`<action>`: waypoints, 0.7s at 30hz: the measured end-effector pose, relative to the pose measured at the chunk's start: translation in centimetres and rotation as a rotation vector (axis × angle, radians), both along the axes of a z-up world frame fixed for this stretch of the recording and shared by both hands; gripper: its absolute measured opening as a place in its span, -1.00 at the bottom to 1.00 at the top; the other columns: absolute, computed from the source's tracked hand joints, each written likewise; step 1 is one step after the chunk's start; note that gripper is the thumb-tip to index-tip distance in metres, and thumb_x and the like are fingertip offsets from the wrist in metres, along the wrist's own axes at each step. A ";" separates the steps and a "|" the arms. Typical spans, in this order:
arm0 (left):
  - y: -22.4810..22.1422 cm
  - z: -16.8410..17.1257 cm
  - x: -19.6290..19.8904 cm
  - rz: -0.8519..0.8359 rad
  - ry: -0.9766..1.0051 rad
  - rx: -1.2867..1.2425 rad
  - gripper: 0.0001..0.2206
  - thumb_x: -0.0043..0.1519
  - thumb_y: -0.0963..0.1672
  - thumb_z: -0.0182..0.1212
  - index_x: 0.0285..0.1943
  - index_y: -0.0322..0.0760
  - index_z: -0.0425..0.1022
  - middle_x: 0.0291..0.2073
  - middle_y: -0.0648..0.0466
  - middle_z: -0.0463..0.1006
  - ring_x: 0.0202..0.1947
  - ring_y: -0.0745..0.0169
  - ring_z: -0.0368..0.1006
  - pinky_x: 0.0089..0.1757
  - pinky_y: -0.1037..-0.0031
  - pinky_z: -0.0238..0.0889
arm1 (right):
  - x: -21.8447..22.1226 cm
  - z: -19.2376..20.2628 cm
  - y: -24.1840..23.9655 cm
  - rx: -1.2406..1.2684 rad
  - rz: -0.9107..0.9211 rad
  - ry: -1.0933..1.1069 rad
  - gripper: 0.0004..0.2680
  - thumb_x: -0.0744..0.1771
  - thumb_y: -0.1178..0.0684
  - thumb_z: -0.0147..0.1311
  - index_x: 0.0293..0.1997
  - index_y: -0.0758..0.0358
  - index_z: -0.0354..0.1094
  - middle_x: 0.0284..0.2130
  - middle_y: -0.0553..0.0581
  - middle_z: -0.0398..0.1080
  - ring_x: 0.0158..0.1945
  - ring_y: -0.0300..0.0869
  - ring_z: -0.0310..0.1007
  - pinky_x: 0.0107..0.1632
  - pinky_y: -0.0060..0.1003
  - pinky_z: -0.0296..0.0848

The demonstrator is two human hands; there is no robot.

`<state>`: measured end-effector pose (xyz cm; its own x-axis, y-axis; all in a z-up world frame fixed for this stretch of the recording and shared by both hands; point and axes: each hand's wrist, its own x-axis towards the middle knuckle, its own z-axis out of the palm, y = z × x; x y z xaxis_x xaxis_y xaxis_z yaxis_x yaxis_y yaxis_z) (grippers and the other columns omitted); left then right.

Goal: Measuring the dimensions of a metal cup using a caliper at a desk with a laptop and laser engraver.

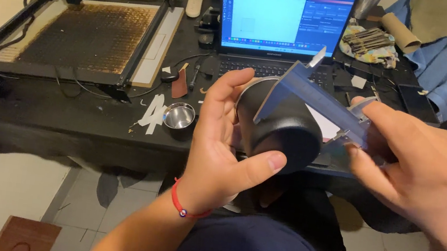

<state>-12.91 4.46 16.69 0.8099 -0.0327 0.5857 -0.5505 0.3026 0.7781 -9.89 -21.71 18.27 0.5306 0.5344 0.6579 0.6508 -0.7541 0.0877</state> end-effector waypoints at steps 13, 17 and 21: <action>0.3 -1.0 0.0 -0.076 -0.004 -0.203 -0.27 0.13 -0.13 0.36 0.47 -0.28 0.05 0.15 -0.10 0.42 0.07 0.10 0.46 0.14 0.31 0.37 | -0.5 2.1 2.8 -0.164 -0.127 0.118 -0.68 0.30 -0.01 0.06 0.19 0.06 0.30 -0.45 -0.05 0.37 -0.38 -0.16 0.43 -0.42 -0.20 0.27; 0.0 -2.5 0.3 -0.004 -0.074 -0.205 -0.32 0.17 -0.12 0.36 0.46 -0.26 0.09 0.35 -0.01 0.24 0.35 0.17 0.23 0.35 0.34 0.13 | -0.7 2.3 3.1 -0.125 -0.051 0.121 -0.64 0.31 0.05 0.07 0.27 0.19 0.30 -0.40 -0.01 0.40 -0.34 -0.15 0.45 -0.40 -0.20 0.29; -0.4 -2.9 0.6 0.106 -0.235 -0.200 -0.44 0.25 -0.12 0.30 0.42 -0.18 0.15 0.21 0.02 0.30 0.23 0.16 0.27 0.28 0.31 0.19 | -0.9 2.4 3.8 -0.116 -0.116 0.197 -0.57 0.29 0.02 0.09 0.34 0.14 0.22 -0.17 0.01 0.46 -0.20 -0.11 0.48 -0.35 -0.16 0.38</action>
<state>-12.31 4.08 13.74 0.6445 0.1794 0.7432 -0.7447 0.3678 0.5570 -10.76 -17.94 20.62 0.7047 0.5281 0.4738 0.5733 -0.8173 0.0583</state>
